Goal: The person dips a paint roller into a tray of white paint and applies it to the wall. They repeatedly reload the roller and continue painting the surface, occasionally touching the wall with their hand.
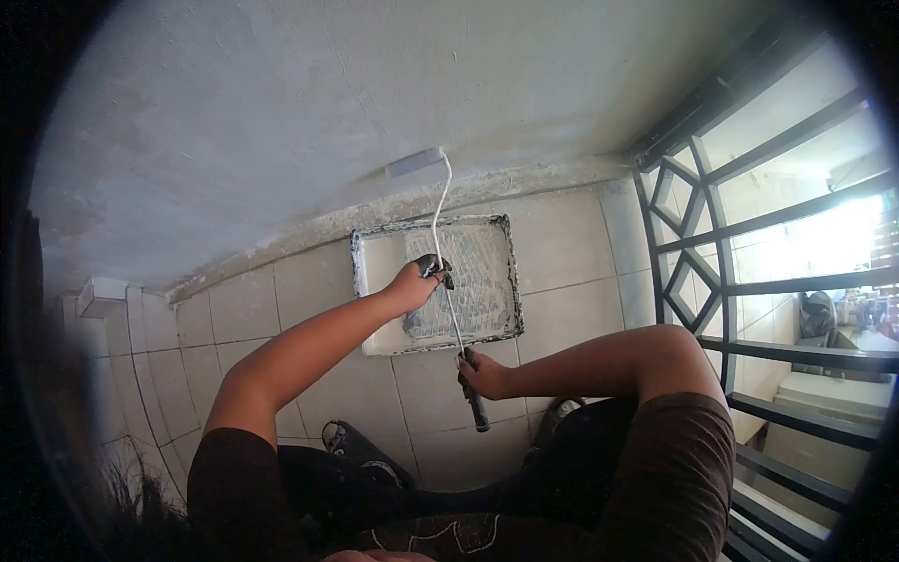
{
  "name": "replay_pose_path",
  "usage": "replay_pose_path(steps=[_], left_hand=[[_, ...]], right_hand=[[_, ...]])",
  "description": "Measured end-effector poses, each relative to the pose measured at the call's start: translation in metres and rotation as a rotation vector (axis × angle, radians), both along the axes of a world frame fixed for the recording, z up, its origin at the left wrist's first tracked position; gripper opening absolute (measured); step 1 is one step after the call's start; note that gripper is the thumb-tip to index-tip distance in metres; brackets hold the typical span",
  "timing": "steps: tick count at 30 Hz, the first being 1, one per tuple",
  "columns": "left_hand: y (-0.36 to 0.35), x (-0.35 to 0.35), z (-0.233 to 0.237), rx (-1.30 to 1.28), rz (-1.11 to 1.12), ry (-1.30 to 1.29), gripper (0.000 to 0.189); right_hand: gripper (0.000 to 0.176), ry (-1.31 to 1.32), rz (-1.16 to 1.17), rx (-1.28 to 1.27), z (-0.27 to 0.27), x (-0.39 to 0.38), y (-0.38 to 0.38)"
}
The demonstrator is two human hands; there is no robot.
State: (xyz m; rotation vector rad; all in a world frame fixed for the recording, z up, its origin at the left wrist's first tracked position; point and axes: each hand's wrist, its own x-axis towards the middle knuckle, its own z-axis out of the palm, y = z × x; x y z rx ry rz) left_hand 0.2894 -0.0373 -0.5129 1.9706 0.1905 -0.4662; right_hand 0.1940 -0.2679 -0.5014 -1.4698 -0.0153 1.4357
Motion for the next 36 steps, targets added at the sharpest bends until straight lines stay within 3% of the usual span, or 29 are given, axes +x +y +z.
replay_pose_path(steps=[7,12,20,24,36], left_hand=[[-0.004,0.0,-0.02,0.094,0.033,0.021,0.019],[-0.007,-0.001,-0.005,0.108,0.064,0.103,0.021],[-0.006,-0.008,-0.014,-0.051,0.113,0.025,0.018],[-0.002,-0.007,0.015,-0.035,0.093,0.107,0.018],[-0.005,0.012,0.057,-0.204,-0.041,-0.296,0.016]], right_hand=[[0.024,0.376,-0.23,-0.08,0.013,-0.004,0.014],[0.02,0.243,-0.258,-0.05,0.02,-0.01,0.014],[0.016,0.092,-0.259,-0.016,0.027,-0.018,0.01],[0.014,0.103,-0.281,-0.025,0.047,-0.015,0.013],[0.015,-0.194,-0.314,0.014,0.043,-0.016,0.01]])
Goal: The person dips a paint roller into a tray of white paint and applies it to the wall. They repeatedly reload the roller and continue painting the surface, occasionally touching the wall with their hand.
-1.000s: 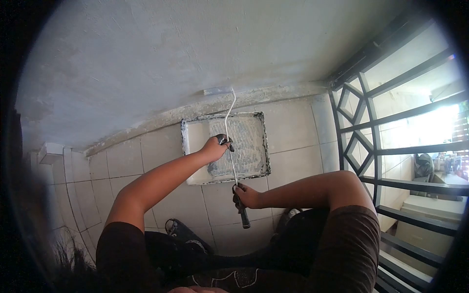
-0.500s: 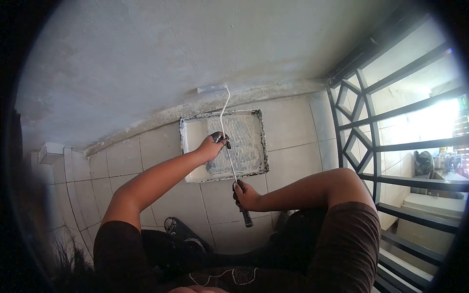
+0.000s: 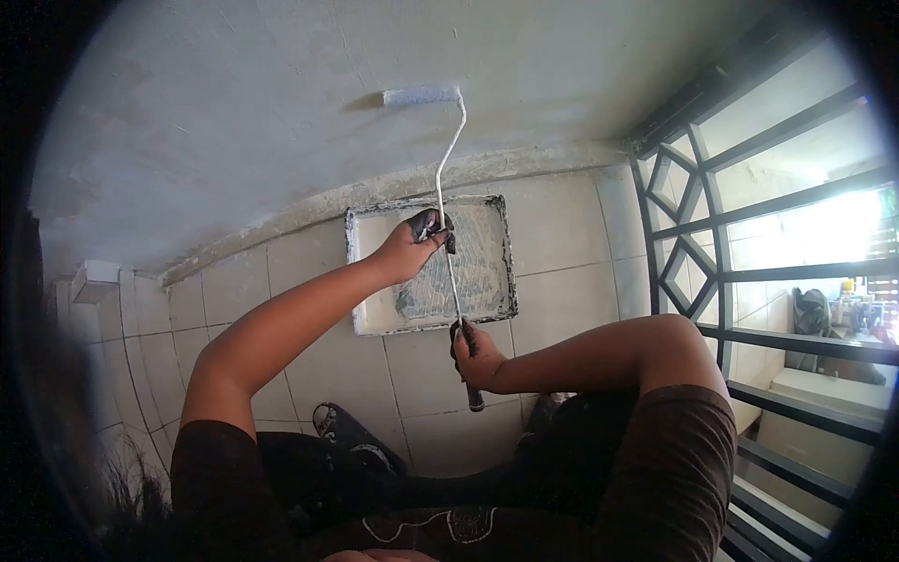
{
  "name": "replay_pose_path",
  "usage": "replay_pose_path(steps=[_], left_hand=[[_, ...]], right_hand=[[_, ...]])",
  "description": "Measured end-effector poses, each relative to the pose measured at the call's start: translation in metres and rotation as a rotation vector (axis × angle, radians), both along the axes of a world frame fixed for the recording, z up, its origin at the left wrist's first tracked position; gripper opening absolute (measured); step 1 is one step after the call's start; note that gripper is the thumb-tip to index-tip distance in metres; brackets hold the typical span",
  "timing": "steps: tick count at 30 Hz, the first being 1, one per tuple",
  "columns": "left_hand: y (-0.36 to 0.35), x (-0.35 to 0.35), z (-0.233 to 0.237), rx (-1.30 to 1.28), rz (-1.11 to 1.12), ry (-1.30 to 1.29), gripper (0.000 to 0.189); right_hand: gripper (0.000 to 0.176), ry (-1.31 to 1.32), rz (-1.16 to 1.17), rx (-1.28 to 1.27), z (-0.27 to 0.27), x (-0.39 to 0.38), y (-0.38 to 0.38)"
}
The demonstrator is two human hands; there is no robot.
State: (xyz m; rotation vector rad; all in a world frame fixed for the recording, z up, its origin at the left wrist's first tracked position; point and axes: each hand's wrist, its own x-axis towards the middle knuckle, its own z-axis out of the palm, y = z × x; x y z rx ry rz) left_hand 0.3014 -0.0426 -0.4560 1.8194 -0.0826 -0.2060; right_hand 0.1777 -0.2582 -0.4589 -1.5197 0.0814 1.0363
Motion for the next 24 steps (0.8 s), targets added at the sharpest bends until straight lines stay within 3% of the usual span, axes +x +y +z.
replay_pose_path(steps=[5,11,15,20,24], left_hand=[[-0.003,-0.005,-0.021,0.005,0.031,0.146,0.013],[-0.001,-0.01,-0.063,0.2,0.052,0.301,0.017],[0.0,-0.012,-0.071,0.23,0.097,0.369,0.017],[0.002,-0.022,-0.065,0.078,0.1,0.209,0.016],[0.002,-0.033,-0.033,0.026,0.14,0.255,0.015]], right_hand=[[0.017,-0.038,0.06,-0.117,-0.007,-0.002,-0.006],[0.018,0.107,0.136,-0.298,0.006,0.006,0.001],[0.017,0.191,0.091,-0.206,0.0,0.01,0.001],[0.025,0.345,-0.011,-0.086,0.017,0.009,-0.01],[0.035,0.471,0.074,0.018,0.006,0.01,-0.021]])
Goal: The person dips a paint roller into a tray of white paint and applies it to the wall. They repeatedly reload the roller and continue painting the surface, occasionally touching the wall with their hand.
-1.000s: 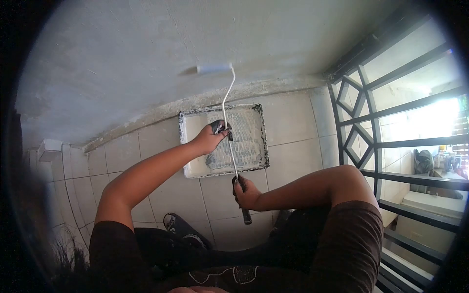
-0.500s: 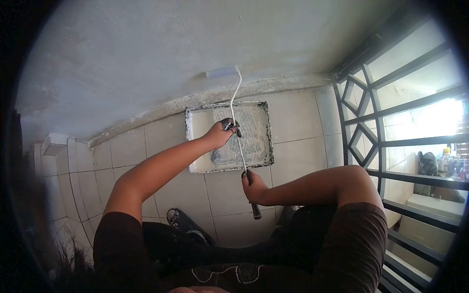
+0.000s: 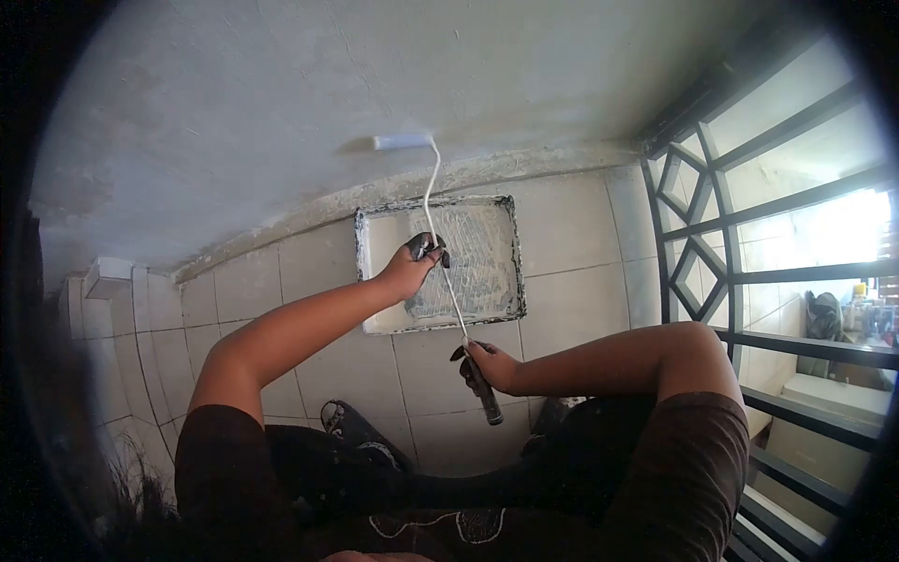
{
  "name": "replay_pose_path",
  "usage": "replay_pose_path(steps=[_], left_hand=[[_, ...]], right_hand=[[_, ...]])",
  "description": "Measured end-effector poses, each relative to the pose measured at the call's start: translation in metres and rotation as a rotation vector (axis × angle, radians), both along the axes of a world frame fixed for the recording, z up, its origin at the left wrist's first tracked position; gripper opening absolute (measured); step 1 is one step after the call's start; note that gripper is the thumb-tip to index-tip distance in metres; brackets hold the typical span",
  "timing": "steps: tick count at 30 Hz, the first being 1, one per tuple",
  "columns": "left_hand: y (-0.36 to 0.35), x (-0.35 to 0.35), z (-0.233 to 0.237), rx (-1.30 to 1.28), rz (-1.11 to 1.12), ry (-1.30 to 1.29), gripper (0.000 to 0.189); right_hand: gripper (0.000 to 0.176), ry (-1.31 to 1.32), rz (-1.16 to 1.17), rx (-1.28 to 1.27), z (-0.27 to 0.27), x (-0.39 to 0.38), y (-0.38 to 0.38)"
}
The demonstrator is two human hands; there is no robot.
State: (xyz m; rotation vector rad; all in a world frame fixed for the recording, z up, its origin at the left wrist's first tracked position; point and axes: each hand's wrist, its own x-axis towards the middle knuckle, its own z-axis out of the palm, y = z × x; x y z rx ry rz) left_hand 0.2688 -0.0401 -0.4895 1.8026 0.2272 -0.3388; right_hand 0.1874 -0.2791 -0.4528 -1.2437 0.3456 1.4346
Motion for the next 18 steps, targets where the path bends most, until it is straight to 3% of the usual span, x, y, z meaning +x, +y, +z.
replay_pose_path(steps=[2,5,11,18], left_hand=[[0.004,-0.008,0.0,-0.018,0.014,-0.102,0.018],[0.016,-0.016,0.018,-0.042,-0.073,-0.161,0.016],[0.021,-0.013,0.085,0.013,-0.19,-0.344,0.01],[0.038,0.018,0.133,0.141,-0.151,-0.566,0.012]], right_hand=[[0.039,-0.004,0.064,0.092,-0.011,-0.001,-0.007],[0.041,-0.286,0.322,0.037,-0.008,0.005,-0.01],[0.046,-0.238,0.192,0.038,-0.017,0.007,0.012],[0.049,-0.517,0.183,-0.075,-0.018,0.045,0.054]])
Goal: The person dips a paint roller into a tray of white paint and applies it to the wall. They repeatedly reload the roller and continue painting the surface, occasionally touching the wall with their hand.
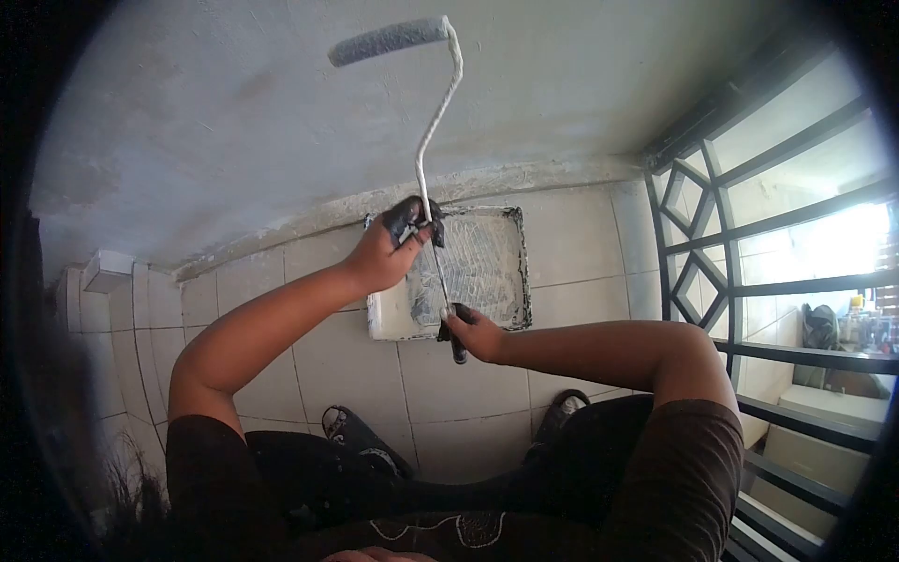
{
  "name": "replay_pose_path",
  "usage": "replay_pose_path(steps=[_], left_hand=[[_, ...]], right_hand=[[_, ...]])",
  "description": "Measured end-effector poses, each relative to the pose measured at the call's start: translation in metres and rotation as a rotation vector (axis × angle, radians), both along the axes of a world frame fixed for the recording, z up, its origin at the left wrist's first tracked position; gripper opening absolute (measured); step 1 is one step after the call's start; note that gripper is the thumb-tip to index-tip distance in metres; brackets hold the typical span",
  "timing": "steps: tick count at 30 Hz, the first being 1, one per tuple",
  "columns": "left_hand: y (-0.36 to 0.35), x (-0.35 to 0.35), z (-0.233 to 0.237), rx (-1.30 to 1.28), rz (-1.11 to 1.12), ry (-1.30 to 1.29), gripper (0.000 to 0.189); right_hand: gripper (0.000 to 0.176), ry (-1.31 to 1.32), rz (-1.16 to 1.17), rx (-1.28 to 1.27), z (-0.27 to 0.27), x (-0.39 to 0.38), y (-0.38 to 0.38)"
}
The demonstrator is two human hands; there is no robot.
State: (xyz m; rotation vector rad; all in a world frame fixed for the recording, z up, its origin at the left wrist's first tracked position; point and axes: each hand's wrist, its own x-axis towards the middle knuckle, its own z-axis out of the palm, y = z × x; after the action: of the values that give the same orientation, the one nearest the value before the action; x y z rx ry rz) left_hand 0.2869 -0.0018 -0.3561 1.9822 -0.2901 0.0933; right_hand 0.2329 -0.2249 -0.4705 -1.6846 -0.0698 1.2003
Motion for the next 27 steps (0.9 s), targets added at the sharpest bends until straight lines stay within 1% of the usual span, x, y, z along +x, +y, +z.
replay_pose_path(steps=[2,3,4,6,7,10,11,12,13,15,16,18,19,22,23,25,26,27], left_hand=[[0.003,0.01,-0.002,-0.004,0.094,-0.038,0.014],[0.006,0.016,-0.005,-0.043,0.117,0.005,0.015],[0.011,0.022,-0.008,-0.001,0.106,0.003,0.016],[0.019,0.028,-0.013,0.085,0.084,0.002,0.017],[0.02,0.029,-0.016,0.104,0.088,-0.058,0.018],[0.016,0.018,-0.021,0.093,0.124,0.124,0.011],[0.012,0.013,-0.021,0.049,0.126,0.182,0.012],[0.01,0.01,-0.026,0.077,0.112,0.23,0.012],[0.009,0.008,-0.038,0.105,0.098,0.279,0.012],[0.005,0.003,-0.066,0.149,0.087,0.347,0.013],[0.003,0.001,-0.073,0.148,0.069,0.402,0.013],[-0.002,-0.002,-0.087,0.139,0.033,0.517,0.014],[-0.003,-0.003,-0.098,0.164,0.036,0.52,0.015],[-0.006,-0.005,-0.139,0.216,0.098,0.655,0.017],[-0.007,-0.006,-0.153,0.29,0.142,0.632,0.02],[-0.007,-0.007,-0.153,0.258,0.217,0.763,0.022],[-0.006,-0.006,-0.153,0.24,0.255,0.828,0.023],[-0.001,-0.006,-0.155,0.269,0.181,0.742,0.024]], right_hand=[[0.048,0.089,-0.044,0.055,0.003,0.007,0.011],[0.047,0.134,-0.058,0.077,0.007,0.008,0.015],[0.046,0.177,-0.071,0.101,0.012,0.01,0.018],[0.044,0.151,-0.083,0.057,0.019,0.007,0.023],[0.043,0.138,-0.091,0.037,0.021,0.005,0.025],[0.041,0.111,0.019,-0.004,0.012,0.0,0.024],[0.041,0.154,0.013,-0.001,0.01,-0.006,0.019],[0.042,0.196,0.009,0.001,0.014,-0.012,0.015],[0.043,0.238,0.006,0.002,0.016,-0.02,0.011],[0.044,0.37,-0.001,-0.115,0.017,-0.035,0.005],[0.045,0.436,-0.006,-0.176,0.018,-0.04,0.003],[0.046,0.501,0.011,-0.204,0.021,-0.047,0.001],[0.047,0.533,0.017,-0.218,0.024,-0.048,0.0],[0.048,0.65,0.016,-0.237,0.032,-0.047,0.003],[0.048,0.698,-0.02,-0.194,0.03,-0.047,0.004],[0.048,0.789,-0.089,-0.109,0.025,-0.044,0.008],[0.048,0.769,-0.088,-0.119,0.023,-0.043,0.008],[0.048,0.751,-0.088,-0.127,0.023,-0.043,0.009]])
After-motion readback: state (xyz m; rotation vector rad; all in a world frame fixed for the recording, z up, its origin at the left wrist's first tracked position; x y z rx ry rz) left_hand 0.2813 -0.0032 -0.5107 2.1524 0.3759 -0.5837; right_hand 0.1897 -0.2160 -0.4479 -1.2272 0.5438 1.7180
